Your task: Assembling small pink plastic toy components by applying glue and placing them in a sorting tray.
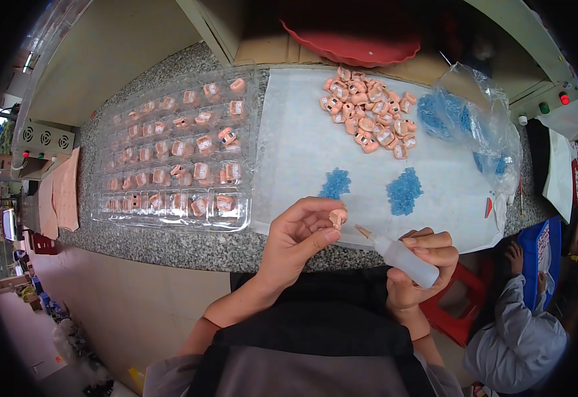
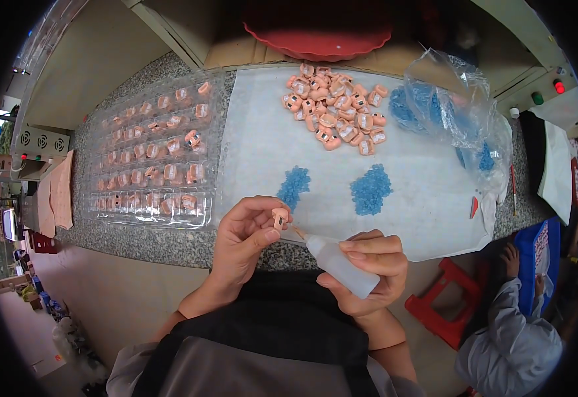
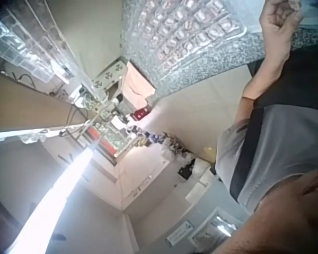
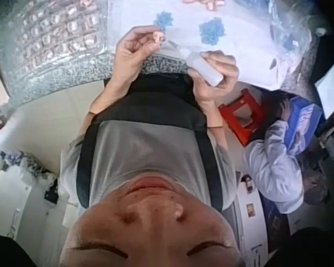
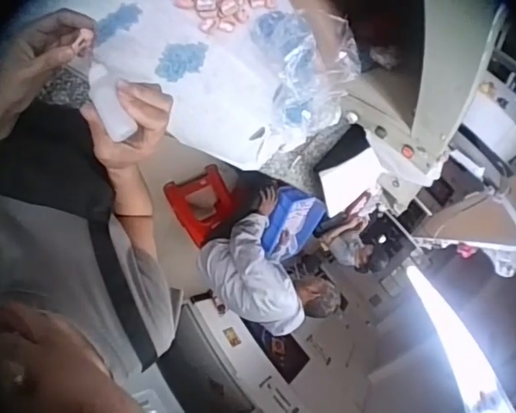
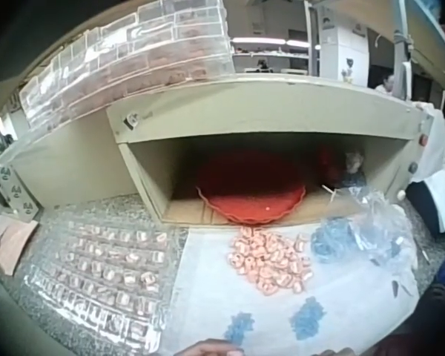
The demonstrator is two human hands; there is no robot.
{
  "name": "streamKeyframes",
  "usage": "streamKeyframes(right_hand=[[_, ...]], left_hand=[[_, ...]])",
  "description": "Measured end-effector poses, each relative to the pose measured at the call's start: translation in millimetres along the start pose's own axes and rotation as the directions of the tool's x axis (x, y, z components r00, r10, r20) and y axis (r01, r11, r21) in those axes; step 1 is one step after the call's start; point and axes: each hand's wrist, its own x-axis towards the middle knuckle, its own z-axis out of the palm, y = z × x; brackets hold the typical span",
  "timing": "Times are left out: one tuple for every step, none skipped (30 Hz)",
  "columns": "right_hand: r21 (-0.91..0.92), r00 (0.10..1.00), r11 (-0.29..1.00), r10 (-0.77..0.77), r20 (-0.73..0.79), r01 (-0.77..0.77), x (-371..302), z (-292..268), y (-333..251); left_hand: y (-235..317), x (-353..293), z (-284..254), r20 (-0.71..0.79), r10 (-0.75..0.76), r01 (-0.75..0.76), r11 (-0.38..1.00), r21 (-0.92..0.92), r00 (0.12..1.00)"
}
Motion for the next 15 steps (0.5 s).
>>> streamKeyframes(right_hand=[[-0.003, 1.000, 1.000, -0.002, 0.004, 0.002, 0.1, -0.5, -0.1], [-0.004, 1.000, 1.000, -0.002, 0.003, 0.002, 0.0, -0.6, 0.0], [0.001, 1.000, 1.000, -0.002, 0.001, 0.002, -0.1, -0.3, 0.4], [0.006, 1.000, 1.000, -0.001, -0.001, 0.001, -0.3, 0.1, 0.9], [0.012, 1.000, 1.000, -0.001, -0.002, 0.001, -0.6, 0.3, 1.5], [0.011, 1.000, 1.000, -0.002, -0.003, 0.002, -0.7, -0.2, 1.4], [0.003, 1.000, 1.000, -0.003, 0.005, 0.003, -0.9, -0.7, 1.4], [-0.004, 1.000, 1.000, -0.004, 0.013, 0.005, -1.1, -1.2, 1.4], [-0.011, 1.000, 1.000, -0.005, 0.021, 0.006, -1.3, -1.6, 1.5], [-0.011, 1.000, 1.000, -0.005, 0.020, 0.006, -1.5, -1.8, 1.5], [-0.010, 1.000, 1.000, -0.008, 0.021, 0.008, -1.2, -1.7, 1.4], [-0.010, 1.000, 1.000, -0.011, 0.022, 0.011, -0.9, -1.6, 1.2], [-0.009, 1.000, 1.000, -0.014, 0.023, 0.014, -0.6, -1.6, 1.0], [-0.010, 1.000, 1.000, -0.014, 0.022, 0.014, -0.1, -1.7, 0.7], [-0.015, 1.000, 1.000, -0.017, 0.026, 0.017, 0.5, -1.9, 0.2]], left_hand=[[-0.3, 0.3, 0.2, 0.001, -0.001, 0.001, 1.000, 0.000, 1.000], [-0.6, 0.5, 0.2, 0.000, -0.001, 0.001, 1.000, 0.002, 1.000], [-1.0, 0.7, 0.0, -0.001, -0.001, 0.001, 1.000, 0.004, 1.000], [-1.3, 0.8, -0.2, -0.003, -0.002, 0.002, 1.000, 0.007, 1.000], [-1.7, 0.8, -0.5, -0.003, -0.003, 0.003, 1.000, 0.007, 1.000], [-1.8, 0.7, -0.1, -0.004, -0.004, 0.004, 1.000, 0.006, 1.000], [-2.0, 0.6, 0.1, -0.004, -0.005, 0.005, 1.000, 0.006, 1.000], [-2.2, 0.5, 0.3, -0.005, -0.006, 0.006, 1.000, 0.005, 1.000], [-2.5, 0.5, 0.4, -0.004, -0.006, 0.006, 1.000, 0.005, 1.000], [-2.8, 0.5, 0.4, -0.005, -0.004, 0.004, 1.000, 0.008, 1.000], [-2.8, 0.8, 0.5, -0.005, -0.002, 0.002, 1.000, 0.009, 1.000], [-2.6, 1.0, 0.8, -0.006, 0.000, 0.000, 1.000, 0.011, 1.000], [-2.4, 1.2, 1.1, -0.005, 0.000, 0.001, 1.000, 0.010, 1.000], [-2.1, 1.4, 1.6, -0.008, 0.001, -0.001, 1.000, 0.013, 1.000], [-1.7, 1.5, 2.2, -0.011, 0.002, -0.002, 1.000, 0.015, 1.000]])
